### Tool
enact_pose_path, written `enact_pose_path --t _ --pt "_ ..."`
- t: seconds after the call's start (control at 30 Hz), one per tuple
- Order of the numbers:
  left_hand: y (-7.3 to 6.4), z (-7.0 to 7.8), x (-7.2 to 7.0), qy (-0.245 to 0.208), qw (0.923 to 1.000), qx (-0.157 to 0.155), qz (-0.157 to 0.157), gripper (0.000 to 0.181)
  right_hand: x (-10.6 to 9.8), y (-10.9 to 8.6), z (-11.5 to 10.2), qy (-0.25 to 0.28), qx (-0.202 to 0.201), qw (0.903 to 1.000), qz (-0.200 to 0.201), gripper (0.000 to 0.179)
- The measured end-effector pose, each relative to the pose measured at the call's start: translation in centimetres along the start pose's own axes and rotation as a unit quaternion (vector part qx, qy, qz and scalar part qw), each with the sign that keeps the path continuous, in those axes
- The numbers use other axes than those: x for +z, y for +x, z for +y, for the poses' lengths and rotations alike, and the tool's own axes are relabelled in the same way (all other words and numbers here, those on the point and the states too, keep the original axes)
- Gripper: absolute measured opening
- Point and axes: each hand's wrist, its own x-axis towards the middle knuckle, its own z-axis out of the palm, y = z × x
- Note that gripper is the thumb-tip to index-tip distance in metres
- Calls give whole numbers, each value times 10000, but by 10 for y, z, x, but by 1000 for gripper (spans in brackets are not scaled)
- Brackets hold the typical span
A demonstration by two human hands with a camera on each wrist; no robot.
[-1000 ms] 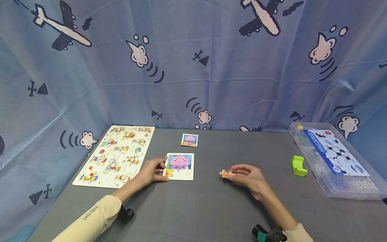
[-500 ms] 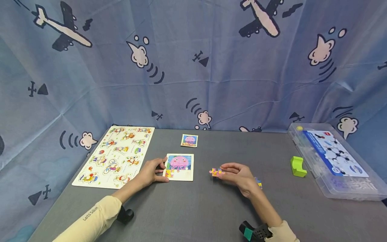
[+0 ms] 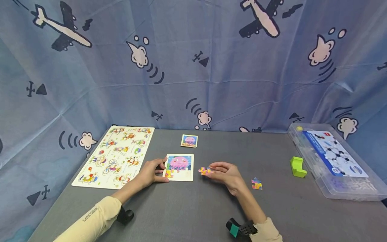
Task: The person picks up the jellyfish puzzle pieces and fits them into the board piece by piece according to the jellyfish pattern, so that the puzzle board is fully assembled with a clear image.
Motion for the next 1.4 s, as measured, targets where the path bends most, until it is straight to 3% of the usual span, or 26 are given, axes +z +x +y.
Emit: enact_pose_path --t 0.47,0.63,0.97,1.17,1.4 --pt "0 -3 1 -13 9999 103 66 69 39 22 6 -67 58 10000 42 43" --pt "-1 -3 2 -74 9999 62 64 41 55 29 8 -49 39 10000 20 41" --pt "1 -1 2 -51 10000 -40 19 37 78 36 8 -146 -170 9996 161 39" --pt "1 0 1 -111 9999 -122 33 39 89 40 12 -917 -344 9941 468 32" --pt "1 -1 1 -159 9998 -125 62 39 101 42 14 -1980 -598 9739 931 30"
